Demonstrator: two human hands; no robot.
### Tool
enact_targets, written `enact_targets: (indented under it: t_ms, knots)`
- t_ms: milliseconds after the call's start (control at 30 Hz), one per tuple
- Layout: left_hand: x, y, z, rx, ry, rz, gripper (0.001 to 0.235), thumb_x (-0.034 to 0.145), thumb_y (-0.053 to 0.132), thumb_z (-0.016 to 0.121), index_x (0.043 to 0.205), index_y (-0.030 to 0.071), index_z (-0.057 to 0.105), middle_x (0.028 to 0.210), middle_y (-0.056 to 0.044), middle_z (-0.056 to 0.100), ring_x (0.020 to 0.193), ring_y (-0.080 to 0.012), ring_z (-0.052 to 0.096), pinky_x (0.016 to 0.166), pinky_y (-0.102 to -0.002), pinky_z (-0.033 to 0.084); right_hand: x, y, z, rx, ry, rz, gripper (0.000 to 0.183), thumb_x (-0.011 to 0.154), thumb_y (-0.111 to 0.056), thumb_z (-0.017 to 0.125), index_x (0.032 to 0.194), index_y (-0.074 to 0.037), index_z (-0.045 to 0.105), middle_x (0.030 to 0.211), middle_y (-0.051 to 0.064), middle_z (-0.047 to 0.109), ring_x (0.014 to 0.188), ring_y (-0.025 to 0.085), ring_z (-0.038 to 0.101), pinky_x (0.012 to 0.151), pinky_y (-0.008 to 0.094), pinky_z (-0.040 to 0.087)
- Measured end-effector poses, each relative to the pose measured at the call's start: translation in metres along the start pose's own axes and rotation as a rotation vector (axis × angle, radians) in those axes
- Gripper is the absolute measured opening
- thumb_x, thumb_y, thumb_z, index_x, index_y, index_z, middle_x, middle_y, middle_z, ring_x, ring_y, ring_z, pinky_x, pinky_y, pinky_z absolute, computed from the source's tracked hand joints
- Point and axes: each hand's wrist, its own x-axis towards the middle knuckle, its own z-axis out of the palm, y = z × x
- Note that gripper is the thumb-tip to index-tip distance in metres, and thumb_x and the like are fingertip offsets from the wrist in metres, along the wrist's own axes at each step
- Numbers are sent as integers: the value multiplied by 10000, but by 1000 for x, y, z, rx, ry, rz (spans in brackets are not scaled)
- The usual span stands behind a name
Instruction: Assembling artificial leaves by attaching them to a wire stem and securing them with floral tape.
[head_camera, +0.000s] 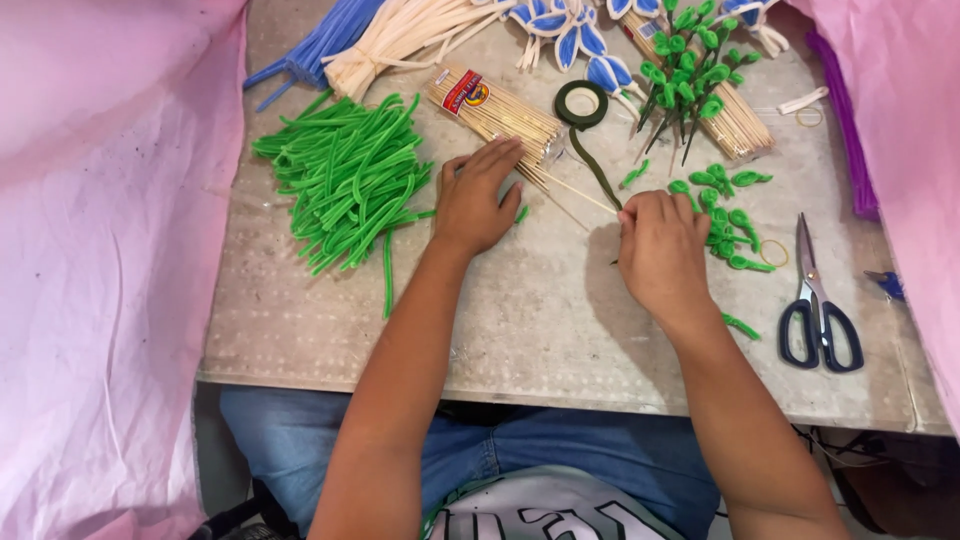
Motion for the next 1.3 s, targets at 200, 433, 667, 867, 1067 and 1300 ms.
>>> enact_targets:
  t_ms: [200,433,667,867,1067,1300]
  knots:
    - [-1,-6,7,-6,49,-11,449,962,264,634,1409,240,604,1495,47,577,1449,-139,460,1128,-483,349,-7,0,0,-39,16,-37,117,999,-214,656,1017,-137,571,942,44,564,1018,291,570,859,471,428]
    - [-1,-8,8,-30,74,2,372,940,258,651,1311,235,665,1448,54,611,1421,-139,488,1105,-458,355,-7,-12,5,-9,24,-63,100,1014,-223,634,988,-152,569,915,28,557,1004,280,577,818,440,439]
    - [1,-7,6,-44,76,11,352,934,265,665,1284,226,681,1428,41,628,1408,-152,502,1093,-464,364,-4,-8,3,51,36,-68,106,1010,-206,635,981,-116,588,898,70,576,972,318,593,746,454,484]
    - [-1,-7,4,-62,46,11,367,931,257,664,1297,219,674,1458,31,612,1426,-163,489,1108,-480,359,-4,-11,1,50,37,-89,97,1016,-194,622,966,-120,586,869,62,565,947,308,601,735,435,500]
    - [-3,-8,5,-77,31,1,366,937,260,661,1300,215,678,1469,24,611,1434,-173,489,1127,-483,357,-5,-15,0,94,13,-95,91,1030,-177,604,960,-120,592,862,60,571,927,304,603,727,423,500]
    - [-4,-12,8,-91,68,11,339,939,236,686,1278,215,694,1439,14,634,1415,-195,511,1118,-477,386,-7,-12,16,110,48,-127,111,1020,-169,621,951,-97,573,839,95,564,884,328,600,702,432,510]
